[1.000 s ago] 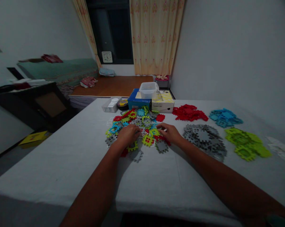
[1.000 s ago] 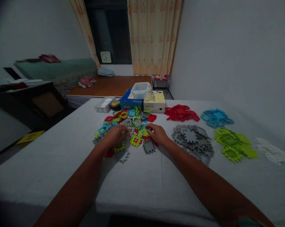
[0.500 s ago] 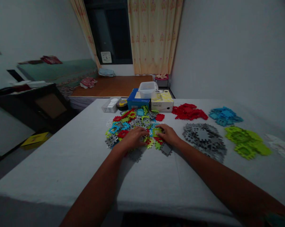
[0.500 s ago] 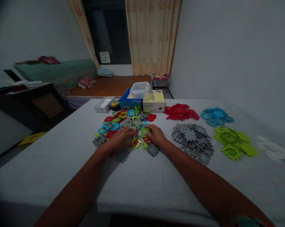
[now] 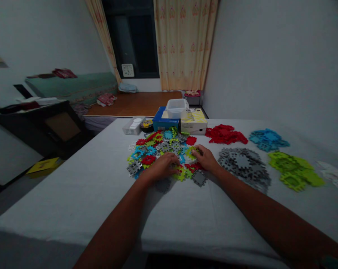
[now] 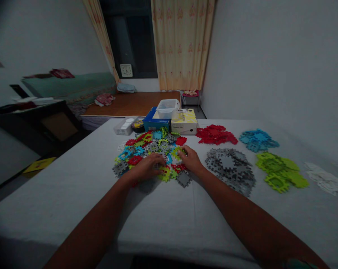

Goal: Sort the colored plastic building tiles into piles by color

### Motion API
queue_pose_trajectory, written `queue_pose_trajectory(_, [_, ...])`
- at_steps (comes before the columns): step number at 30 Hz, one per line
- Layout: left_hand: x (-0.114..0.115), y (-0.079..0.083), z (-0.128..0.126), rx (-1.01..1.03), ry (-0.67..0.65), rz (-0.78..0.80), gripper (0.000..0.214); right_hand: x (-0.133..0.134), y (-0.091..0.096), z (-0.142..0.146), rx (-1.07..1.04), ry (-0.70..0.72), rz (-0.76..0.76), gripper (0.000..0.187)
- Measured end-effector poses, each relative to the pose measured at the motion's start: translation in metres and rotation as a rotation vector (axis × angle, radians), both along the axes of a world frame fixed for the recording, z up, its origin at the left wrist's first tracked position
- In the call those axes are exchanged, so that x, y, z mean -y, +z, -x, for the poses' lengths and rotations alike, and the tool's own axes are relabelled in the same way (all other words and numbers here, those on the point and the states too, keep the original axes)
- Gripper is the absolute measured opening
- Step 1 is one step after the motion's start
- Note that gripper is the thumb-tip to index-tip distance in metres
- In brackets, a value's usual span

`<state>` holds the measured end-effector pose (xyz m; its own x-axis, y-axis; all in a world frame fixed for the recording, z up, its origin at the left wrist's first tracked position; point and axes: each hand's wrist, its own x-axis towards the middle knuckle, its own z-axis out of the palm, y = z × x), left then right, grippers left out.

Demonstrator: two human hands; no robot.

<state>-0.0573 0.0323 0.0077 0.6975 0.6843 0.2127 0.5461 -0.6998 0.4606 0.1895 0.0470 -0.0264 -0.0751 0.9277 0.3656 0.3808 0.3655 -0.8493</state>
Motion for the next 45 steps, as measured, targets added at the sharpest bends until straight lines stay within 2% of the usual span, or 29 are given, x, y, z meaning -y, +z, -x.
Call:
queue_pose_trajectory(3, [0.000,0.007,0.000,0.092,0.115,0.152,0.016,0.006,0.006,0.003,-0.069,0.096,0.101,0.028])
queue_pose_trajectory(7, [-0.003,0.008,-0.001,0.255,0.225,0.206,0.019,0.014,0.011,0.010,-0.119,0.194,0.170,0.031])
queue_pose_trajectory(12, [-0.007,0.001,-0.004,0.348,0.300,0.239,0.023,0.015,0.009,0.012,-0.069,0.164,0.140,0.032])
queue_pose_trajectory(15, [-0.009,-0.005,-0.003,0.355,0.331,0.252,0.030,0.012,0.003,0.011,-0.125,0.113,0.132,0.031])
queue_pose_trajectory(19, [-0.011,-0.008,-0.003,0.350,0.333,0.263,0.034,0.010,0.000,0.012,-0.197,0.128,0.164,0.031])
queue_pose_trajectory(26, [-0.011,-0.007,-0.002,0.255,0.372,0.143,0.030,0.013,0.014,0.010,-0.186,0.131,0.129,0.032])
queue_pose_trajectory(30, [-0.013,-0.010,-0.003,0.357,0.333,0.220,0.032,0.016,0.011,0.011,-0.097,0.222,0.170,0.029])
queue_pose_trajectory(33, [-0.012,-0.011,-0.005,0.408,0.300,0.290,0.034,0.016,0.009,0.013,-0.021,0.157,0.120,0.025])
queue_pose_trajectory(36, [-0.011,-0.007,-0.006,0.410,0.279,0.283,0.039,0.014,0.015,0.010,0.023,0.071,0.064,0.024])
queue_pose_trajectory(40, [-0.011,-0.002,-0.004,0.372,0.286,0.229,0.040,0.016,0.037,-0.020,0.103,-0.048,-0.007,0.024])
queue_pose_trajectory(42, [-0.012,-0.004,-0.002,0.345,0.284,0.207,0.039,0.023,0.052,-0.053,0.124,-0.142,-0.047,0.024])
queue_pose_trajectory(45, [-0.017,-0.012,0.002,0.304,0.266,0.176,0.039,0.043,0.076,-0.118,0.125,-0.341,-0.110,0.027])
